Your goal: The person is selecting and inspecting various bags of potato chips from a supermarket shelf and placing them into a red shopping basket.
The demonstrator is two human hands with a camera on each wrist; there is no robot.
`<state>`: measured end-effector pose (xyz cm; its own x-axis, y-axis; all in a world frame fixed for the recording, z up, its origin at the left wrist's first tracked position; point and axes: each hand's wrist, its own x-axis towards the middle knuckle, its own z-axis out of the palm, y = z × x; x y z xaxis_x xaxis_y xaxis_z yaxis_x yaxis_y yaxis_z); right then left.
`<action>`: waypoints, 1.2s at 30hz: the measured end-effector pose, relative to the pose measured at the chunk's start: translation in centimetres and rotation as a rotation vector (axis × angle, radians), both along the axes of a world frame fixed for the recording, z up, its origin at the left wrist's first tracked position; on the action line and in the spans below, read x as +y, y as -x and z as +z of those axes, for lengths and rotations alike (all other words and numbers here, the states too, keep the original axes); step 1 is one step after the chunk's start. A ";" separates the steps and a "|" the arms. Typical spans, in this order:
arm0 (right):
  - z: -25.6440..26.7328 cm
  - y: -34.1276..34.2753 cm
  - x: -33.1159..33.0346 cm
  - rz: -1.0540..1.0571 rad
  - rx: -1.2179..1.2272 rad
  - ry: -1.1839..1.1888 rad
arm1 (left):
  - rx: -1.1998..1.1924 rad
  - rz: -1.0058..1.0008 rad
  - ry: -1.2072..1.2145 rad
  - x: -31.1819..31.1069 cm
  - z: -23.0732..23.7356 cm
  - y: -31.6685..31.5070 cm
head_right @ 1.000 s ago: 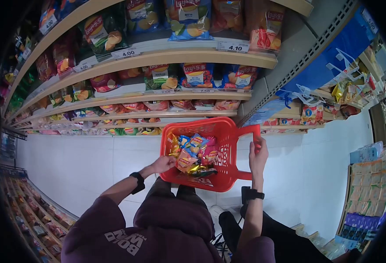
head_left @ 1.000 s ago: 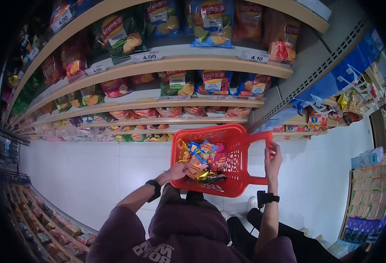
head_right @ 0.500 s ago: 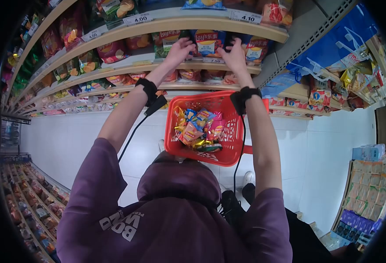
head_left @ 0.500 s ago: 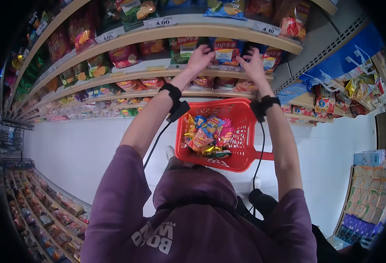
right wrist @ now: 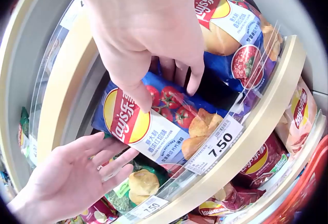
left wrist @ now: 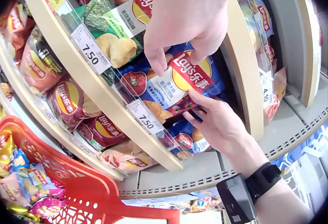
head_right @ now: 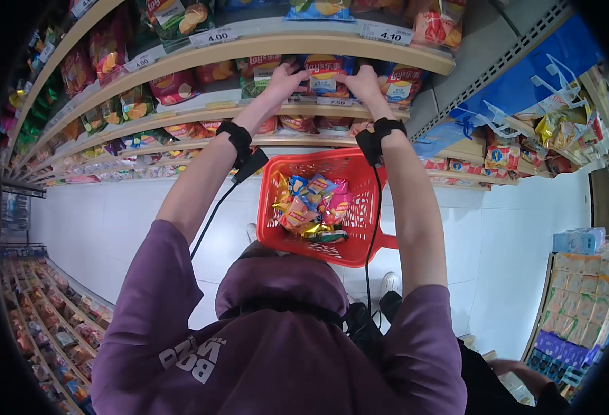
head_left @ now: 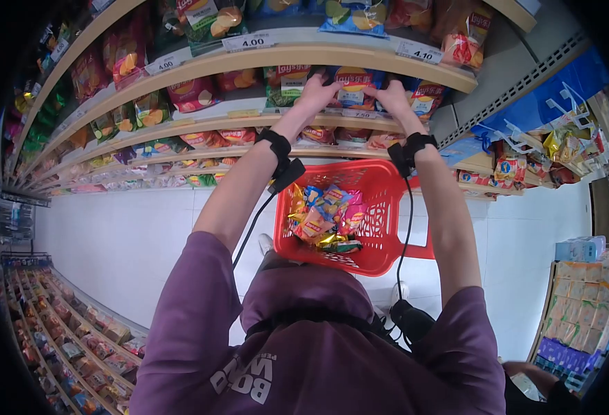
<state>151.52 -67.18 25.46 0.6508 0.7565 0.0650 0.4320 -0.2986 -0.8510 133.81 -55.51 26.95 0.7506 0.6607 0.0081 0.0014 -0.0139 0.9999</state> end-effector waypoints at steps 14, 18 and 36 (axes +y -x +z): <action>-0.2 0.4 -1.1 0.034 -0.211 -0.008 | 0.072 -0.003 -0.035 -0.6 1.0 1.4; 0.4 1.2 -0.9 0.020 -0.207 0.048 | 0.091 -0.115 -0.021 -0.4 1.6 1.8; -2.6 -0.3 -0.3 0.010 -0.271 -0.026 | 0.022 -0.094 -0.045 0.4 1.7 2.6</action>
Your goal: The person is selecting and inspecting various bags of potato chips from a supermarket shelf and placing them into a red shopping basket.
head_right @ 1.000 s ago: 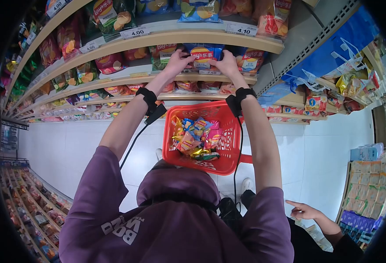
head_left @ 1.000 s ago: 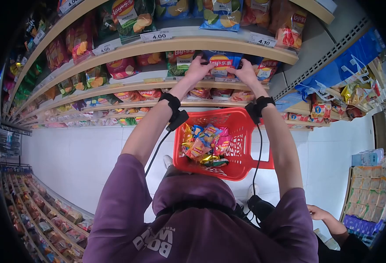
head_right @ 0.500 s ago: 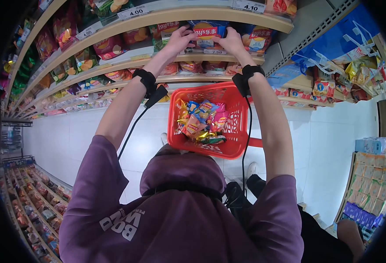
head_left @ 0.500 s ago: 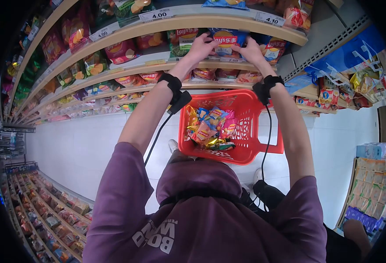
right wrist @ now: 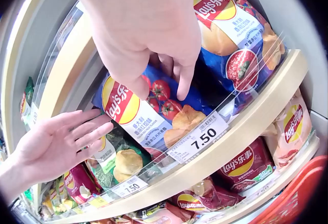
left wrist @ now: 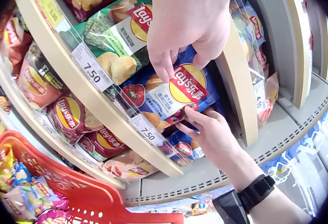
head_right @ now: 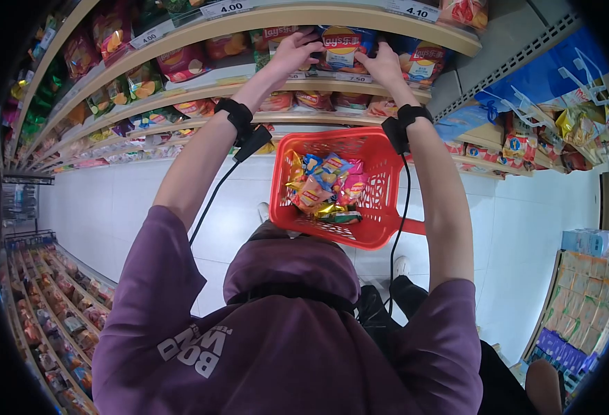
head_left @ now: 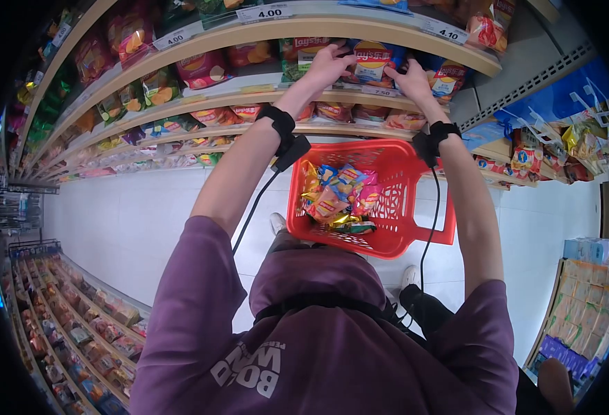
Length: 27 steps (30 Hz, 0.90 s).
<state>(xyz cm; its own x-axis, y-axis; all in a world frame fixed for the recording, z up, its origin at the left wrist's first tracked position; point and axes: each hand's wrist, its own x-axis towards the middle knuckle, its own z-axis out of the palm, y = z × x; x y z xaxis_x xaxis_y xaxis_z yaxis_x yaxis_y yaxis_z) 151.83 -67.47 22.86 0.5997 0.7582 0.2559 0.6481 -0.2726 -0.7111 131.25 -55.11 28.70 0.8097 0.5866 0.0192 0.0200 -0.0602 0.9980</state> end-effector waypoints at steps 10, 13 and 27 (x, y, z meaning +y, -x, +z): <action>0.8 0.6 -0.2 0.030 0.023 -0.003 | -0.003 0.004 0.015 -0.3 -0.3 -0.4; 0.2 0.1 0.1 0.039 0.022 -0.016 | -0.017 -0.009 0.020 -0.3 -0.6 -0.9; 1.7 1.2 -0.3 0.015 0.067 0.032 | 0.010 -0.018 0.016 -0.5 -0.7 -1.0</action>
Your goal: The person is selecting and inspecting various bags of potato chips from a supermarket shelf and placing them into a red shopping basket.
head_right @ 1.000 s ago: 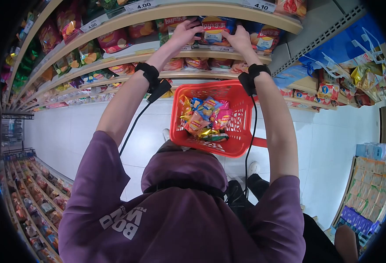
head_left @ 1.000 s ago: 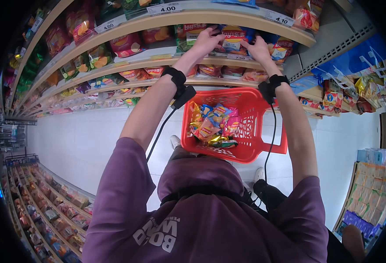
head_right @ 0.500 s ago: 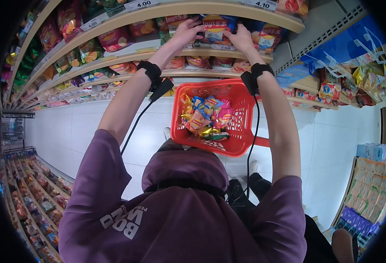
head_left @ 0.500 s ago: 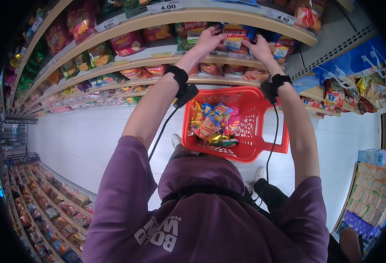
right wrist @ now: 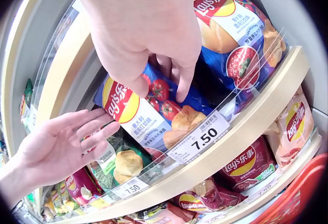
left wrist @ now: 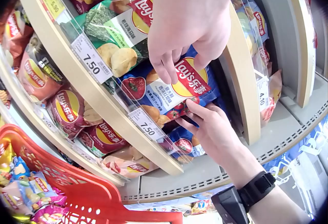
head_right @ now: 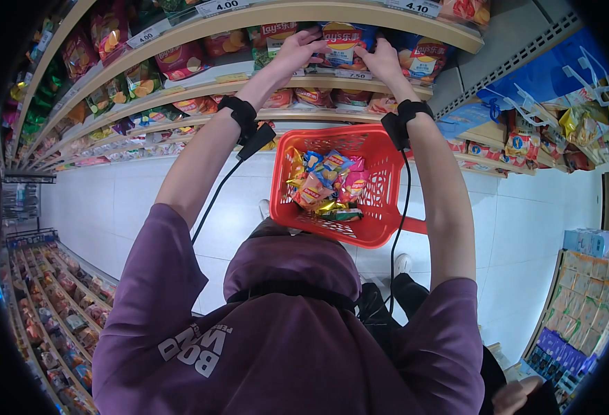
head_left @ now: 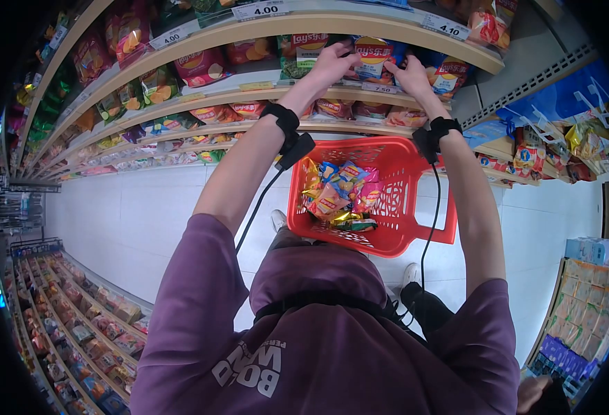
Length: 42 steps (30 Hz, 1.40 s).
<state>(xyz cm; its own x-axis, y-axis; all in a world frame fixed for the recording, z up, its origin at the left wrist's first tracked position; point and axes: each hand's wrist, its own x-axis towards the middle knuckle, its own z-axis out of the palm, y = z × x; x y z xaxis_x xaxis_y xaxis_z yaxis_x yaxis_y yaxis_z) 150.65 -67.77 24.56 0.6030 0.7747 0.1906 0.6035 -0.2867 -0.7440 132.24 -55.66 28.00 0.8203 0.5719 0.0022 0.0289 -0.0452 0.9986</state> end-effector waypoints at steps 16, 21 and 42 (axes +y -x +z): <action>-1.0 3.3 -1.3 -0.024 0.125 -0.145 | -0.010 -0.076 0.089 -0.6 0.1 1.4; -5.0 5.2 -5.1 0.024 -0.245 -0.312 | 0.197 -0.150 0.029 -1.4 -1.7 6.7; 5.1 1.0 0.7 0.019 0.394 -0.451 | -0.092 0.013 0.042 -0.9 0.1 2.1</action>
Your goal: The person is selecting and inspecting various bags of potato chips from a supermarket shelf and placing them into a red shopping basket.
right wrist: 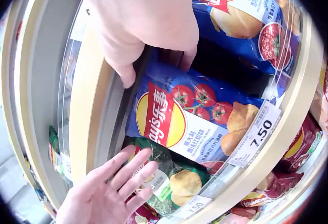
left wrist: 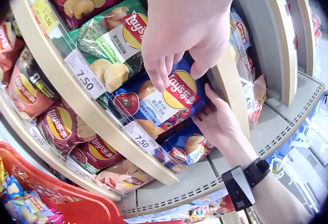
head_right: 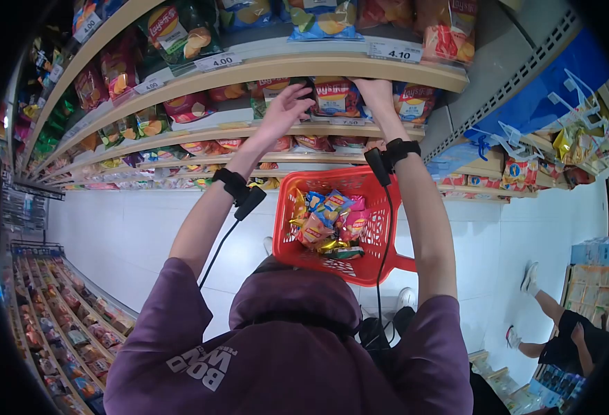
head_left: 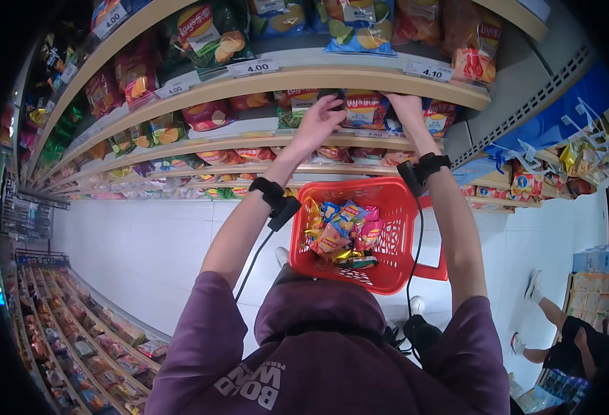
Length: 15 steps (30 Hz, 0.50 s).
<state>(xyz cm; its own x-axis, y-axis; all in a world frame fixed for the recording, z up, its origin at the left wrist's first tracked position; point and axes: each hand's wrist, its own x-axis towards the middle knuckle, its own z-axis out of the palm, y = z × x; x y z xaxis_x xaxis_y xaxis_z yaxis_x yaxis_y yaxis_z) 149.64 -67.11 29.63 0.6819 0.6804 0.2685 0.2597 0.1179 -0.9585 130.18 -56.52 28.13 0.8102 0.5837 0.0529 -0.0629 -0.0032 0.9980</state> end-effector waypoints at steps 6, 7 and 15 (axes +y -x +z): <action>-1.3 1.7 -1.3 -0.084 0.041 -0.033 | 0.039 0.031 -0.029 -1.0 -0.3 0.2; -1.3 2.2 -1.7 -0.054 0.111 -0.062 | 0.032 0.019 -0.055 -0.9 -0.7 0.5; 0.0 6.0 -6.3 0.029 -0.387 0.041 | 0.073 -0.047 -0.119 -1.6 -2.2 4.1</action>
